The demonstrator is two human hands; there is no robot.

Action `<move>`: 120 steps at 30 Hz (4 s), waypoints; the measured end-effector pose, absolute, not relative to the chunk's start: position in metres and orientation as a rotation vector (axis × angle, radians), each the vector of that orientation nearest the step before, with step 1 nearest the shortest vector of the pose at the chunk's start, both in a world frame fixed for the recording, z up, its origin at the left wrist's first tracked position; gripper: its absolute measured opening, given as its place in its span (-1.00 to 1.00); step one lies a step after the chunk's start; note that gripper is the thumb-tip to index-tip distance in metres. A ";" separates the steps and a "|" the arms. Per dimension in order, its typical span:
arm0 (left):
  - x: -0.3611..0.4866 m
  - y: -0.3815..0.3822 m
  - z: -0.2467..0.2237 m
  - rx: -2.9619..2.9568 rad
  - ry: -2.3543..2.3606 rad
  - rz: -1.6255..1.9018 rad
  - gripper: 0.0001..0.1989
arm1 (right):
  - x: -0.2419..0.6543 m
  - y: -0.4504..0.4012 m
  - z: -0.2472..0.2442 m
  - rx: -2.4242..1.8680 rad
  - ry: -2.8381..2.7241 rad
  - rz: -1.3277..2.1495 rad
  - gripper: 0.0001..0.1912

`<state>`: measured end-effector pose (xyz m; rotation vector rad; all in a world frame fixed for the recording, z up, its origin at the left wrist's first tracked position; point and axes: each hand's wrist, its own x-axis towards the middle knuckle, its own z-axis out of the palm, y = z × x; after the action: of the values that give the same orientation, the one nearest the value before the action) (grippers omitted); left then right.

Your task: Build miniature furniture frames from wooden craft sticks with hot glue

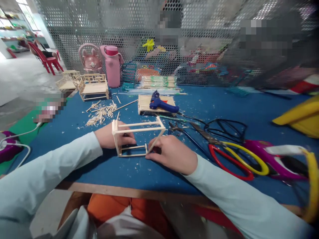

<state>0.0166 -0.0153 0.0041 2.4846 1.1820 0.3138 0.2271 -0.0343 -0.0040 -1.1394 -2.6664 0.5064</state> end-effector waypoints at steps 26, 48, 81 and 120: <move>0.030 -0.027 -0.002 2.383 1.134 0.337 -0.75 | 0.226 -0.041 -0.002 -1.116 -2.555 0.505 -0.91; 0.023 -0.028 -0.007 2.184 1.219 0.407 -0.75 | 0.226 -0.040 -0.005 -1.113 -2.559 0.454 -0.82; 0.020 -0.026 0.007 1.922 1.326 0.418 -0.61 | 0.229 -0.034 -0.003 -1.078 -2.311 0.623 -0.91; 0.013 -0.020 0.001 1.236 1.289 0.965 -0.61 | 0.229 -0.034 0.002 -1.050 -2.164 0.492 -0.87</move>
<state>0.0134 -0.0201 0.0006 1.2359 1.2886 0.9647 0.2289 -0.0338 0.0022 -1.0501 -2.1645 0.4925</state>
